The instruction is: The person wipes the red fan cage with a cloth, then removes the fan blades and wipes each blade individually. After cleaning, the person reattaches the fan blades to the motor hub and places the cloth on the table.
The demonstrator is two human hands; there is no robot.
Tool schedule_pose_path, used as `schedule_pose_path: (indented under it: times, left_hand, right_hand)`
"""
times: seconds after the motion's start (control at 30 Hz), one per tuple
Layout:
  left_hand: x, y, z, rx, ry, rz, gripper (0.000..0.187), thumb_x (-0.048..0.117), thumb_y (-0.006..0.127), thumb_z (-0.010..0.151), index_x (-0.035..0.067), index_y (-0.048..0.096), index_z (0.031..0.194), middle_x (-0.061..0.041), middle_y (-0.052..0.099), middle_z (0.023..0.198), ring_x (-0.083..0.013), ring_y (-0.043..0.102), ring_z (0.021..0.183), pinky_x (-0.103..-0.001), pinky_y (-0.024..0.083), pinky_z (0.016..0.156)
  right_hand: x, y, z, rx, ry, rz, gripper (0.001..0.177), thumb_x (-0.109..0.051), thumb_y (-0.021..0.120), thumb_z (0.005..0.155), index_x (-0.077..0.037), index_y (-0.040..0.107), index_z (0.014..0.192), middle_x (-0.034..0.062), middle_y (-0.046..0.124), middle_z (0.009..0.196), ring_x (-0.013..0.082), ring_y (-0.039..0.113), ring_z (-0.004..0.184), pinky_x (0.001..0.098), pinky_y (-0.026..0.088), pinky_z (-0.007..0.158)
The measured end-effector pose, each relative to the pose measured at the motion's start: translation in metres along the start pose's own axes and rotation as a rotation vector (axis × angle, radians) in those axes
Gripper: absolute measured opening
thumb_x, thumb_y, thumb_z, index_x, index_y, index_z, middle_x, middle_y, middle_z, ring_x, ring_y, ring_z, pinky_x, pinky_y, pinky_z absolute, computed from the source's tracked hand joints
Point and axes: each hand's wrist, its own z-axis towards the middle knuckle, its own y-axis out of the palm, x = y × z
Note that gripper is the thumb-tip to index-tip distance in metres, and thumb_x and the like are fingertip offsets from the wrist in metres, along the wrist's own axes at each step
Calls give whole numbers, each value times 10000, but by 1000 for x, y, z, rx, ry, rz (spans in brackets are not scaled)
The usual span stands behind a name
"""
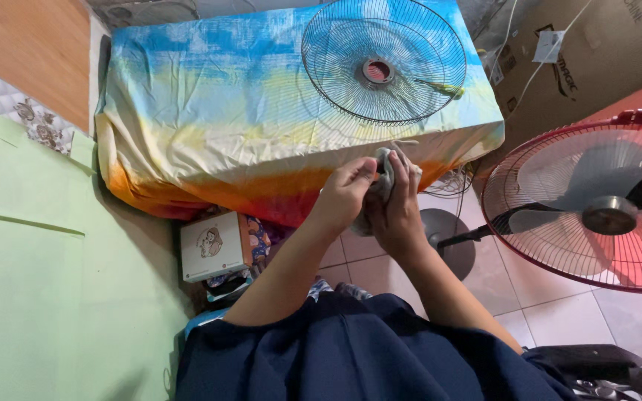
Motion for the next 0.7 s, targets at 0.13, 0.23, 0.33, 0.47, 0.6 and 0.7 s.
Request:
schedule_pose_path:
  times: [0.13, 0.23, 0.33, 0.47, 0.6, 0.7]
  left_hand:
    - [9, -6, -4, -56, -102, -70, 280, 173, 584, 1070, -48, 689, 1207, -93, 743, 1061, -104, 733, 897, -251, 622, 840]
    - [15, -9, -8, 34, -12, 347, 274, 173, 658, 1015, -59, 736, 1139, -106, 768, 946, -114, 702, 831, -258, 591, 755]
    - [13, -6, -10, -14, 203, 444, 369, 208, 648, 975, -9, 717, 1265, -61, 689, 1087, -116, 642, 855, -269, 548, 767]
    - [3, -6, -10, -251, -68, 47, 382, 283, 536, 1101, 59, 635, 1393, -14, 697, 1163, -68, 622, 984, -256, 528, 882]
    - [-5, -9, -12, -209, -173, -36, 375, 281, 533, 1083, 59, 608, 1377, 6, 670, 1101, -77, 627, 958, -278, 554, 854]
    - [-5, -18, -10, -99, -257, -71, 348, 297, 503, 1086, 31, 625, 1276, -11, 687, 989, -108, 657, 840, -292, 555, 727]
  right_hand:
    - [16, -4, -7, -62, 487, 360, 297, -69, 479, 1108, -25, 492, 1402, 187, 685, 1179, 239, 690, 1042, 353, 560, 908]
    - [28, -6, -20, -15, 595, 343, 164, -58, 530, 1087, -7, 598, 1228, 114, 716, 1019, 178, 691, 911, 319, 545, 805]
    - [34, -4, -28, 24, 675, 412, 87, -60, 582, 1076, 3, 641, 1084, 74, 681, 913, 133, 633, 844, 301, 516, 760]
    - [31, -2, -26, 57, 744, 392, 190, -78, 710, 1032, 12, 569, 942, 80, 544, 807, 117, 488, 780, 307, 440, 677]
    - [22, -8, -16, 55, 756, 267, 253, -98, 738, 930, -10, 505, 973, 39, 610, 769, 126, 567, 694, 309, 469, 617]
    - [17, -19, -5, 6, 607, 285, 288, -18, 655, 890, 16, 474, 1112, 126, 567, 925, 226, 588, 811, 355, 496, 737]
